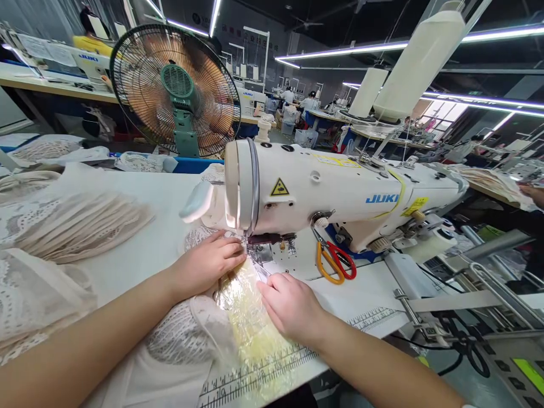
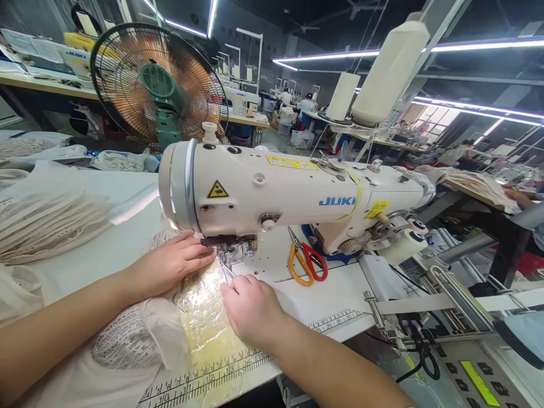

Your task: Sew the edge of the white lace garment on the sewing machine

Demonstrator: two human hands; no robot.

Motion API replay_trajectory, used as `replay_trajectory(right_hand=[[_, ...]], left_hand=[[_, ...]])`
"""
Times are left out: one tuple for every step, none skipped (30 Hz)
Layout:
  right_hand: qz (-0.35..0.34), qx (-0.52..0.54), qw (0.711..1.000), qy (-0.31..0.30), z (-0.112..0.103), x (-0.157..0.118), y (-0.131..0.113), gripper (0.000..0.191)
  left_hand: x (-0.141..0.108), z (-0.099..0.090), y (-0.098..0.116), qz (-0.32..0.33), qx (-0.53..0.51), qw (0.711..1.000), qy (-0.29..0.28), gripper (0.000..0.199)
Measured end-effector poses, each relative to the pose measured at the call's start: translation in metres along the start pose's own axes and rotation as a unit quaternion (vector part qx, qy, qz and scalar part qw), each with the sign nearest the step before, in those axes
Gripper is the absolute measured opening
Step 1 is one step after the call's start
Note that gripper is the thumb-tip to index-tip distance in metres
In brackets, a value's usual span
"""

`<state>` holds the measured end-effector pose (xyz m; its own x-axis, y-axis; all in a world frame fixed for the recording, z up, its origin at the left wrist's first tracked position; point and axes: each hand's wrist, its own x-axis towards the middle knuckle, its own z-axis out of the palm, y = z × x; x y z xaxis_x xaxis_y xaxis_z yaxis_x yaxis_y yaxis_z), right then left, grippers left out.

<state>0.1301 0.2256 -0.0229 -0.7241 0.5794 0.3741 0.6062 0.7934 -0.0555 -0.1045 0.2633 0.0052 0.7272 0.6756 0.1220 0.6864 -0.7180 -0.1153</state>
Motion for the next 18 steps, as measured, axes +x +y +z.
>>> replay_trajectory(right_hand=[[-0.001, 0.001, 1.000, 0.001, 0.000, 0.000, 0.000, 0.010], [-0.003, 0.003, 1.000, 0.003, 0.000, 0.000, 0.000, 0.010], [-0.004, 0.004, 1.000, 0.004, 0.000, 0.000, 0.000, 0.011], [-0.004, 0.006, 1.000, 0.004, 0.000, -0.001, 0.000, 0.011], [-0.003, 0.008, 1.000, 0.004, 0.001, -0.001, 0.001, 0.012], [-0.002, 0.009, 1.000, 0.003, 0.001, -0.001, 0.001, 0.012], [-0.001, 0.011, 1.000, 0.001, 0.001, -0.001, 0.001, 0.011], [-0.001, 0.012, 1.000, -0.001, 0.001, -0.001, 0.001, 0.011], [-0.001, 0.013, 1.000, -0.003, 0.001, -0.001, 0.001, 0.011], [-0.002, 0.013, 1.000, -0.003, 0.001, -0.001, 0.000, 0.010], [-0.002, 0.012, 1.000, -0.002, 0.001, -0.001, 0.000, 0.010], [-0.002, 0.011, 1.000, 0.000, 0.000, 0.000, 0.000, 0.010], [-0.001, 0.010, 1.000, 0.001, 0.000, 0.000, 0.000, 0.010], [0.000, 0.008, 1.000, 0.002, 0.000, 0.000, 0.000, 0.010], [0.002, 0.007, 1.000, 0.001, 0.000, 0.000, 0.000, 0.009], [0.003, 0.007, 1.000, -0.001, -0.001, 0.000, 0.000, 0.009], [0.004, 0.008, 1.000, -0.003, -0.001, 0.000, 0.001, 0.009], [0.005, 0.010, 1.000, -0.003, -0.001, 0.000, 0.002, 0.010]], left_hand=[[0.000, 0.000, -0.002, -0.005, 0.001, 1.000, -0.003, 0.040], [0.001, 0.000, -0.003, -0.012, 0.001, 1.000, -0.005, 0.041], [0.001, -0.001, -0.004, -0.019, 0.002, 1.000, -0.006, 0.041], [0.002, -0.001, -0.005, -0.025, 0.003, 1.000, -0.008, 0.041], [0.002, -0.001, -0.006, -0.031, 0.007, 0.999, -0.010, 0.041], [0.002, -0.001, -0.006, -0.036, 0.011, 0.999, -0.012, 0.040], [0.003, -0.001, -0.007, -0.041, 0.015, 0.999, -0.013, 0.040], [0.003, -0.001, -0.007, -0.045, 0.020, 0.999, -0.011, 0.040], [0.004, 0.000, -0.007, -0.049, 0.023, 0.998, -0.007, 0.041], [0.004, 0.000, -0.007, -0.053, 0.025, 0.998, -0.003, 0.041], [0.005, 0.001, -0.008, -0.056, 0.024, 0.998, 0.001, 0.040], [0.005, 0.001, -0.008, -0.060, 0.021, 0.998, 0.006, 0.040], [0.005, 0.000, -0.008, -0.065, 0.014, 0.998, 0.013, 0.038], [0.004, -0.002, -0.008, -0.071, 0.001, 0.997, 0.022, 0.037], [0.002, -0.006, -0.008, -0.081, -0.021, 0.996, 0.036, 0.036], [-0.001, -0.011, -0.007, -0.094, -0.054, 0.993, 0.054, 0.036], [-0.006, -0.018, -0.006, -0.107, -0.098, 0.987, 0.073, 0.037], [-0.012, -0.026, -0.004, -0.114, -0.150, 0.979, 0.081, 0.038]])
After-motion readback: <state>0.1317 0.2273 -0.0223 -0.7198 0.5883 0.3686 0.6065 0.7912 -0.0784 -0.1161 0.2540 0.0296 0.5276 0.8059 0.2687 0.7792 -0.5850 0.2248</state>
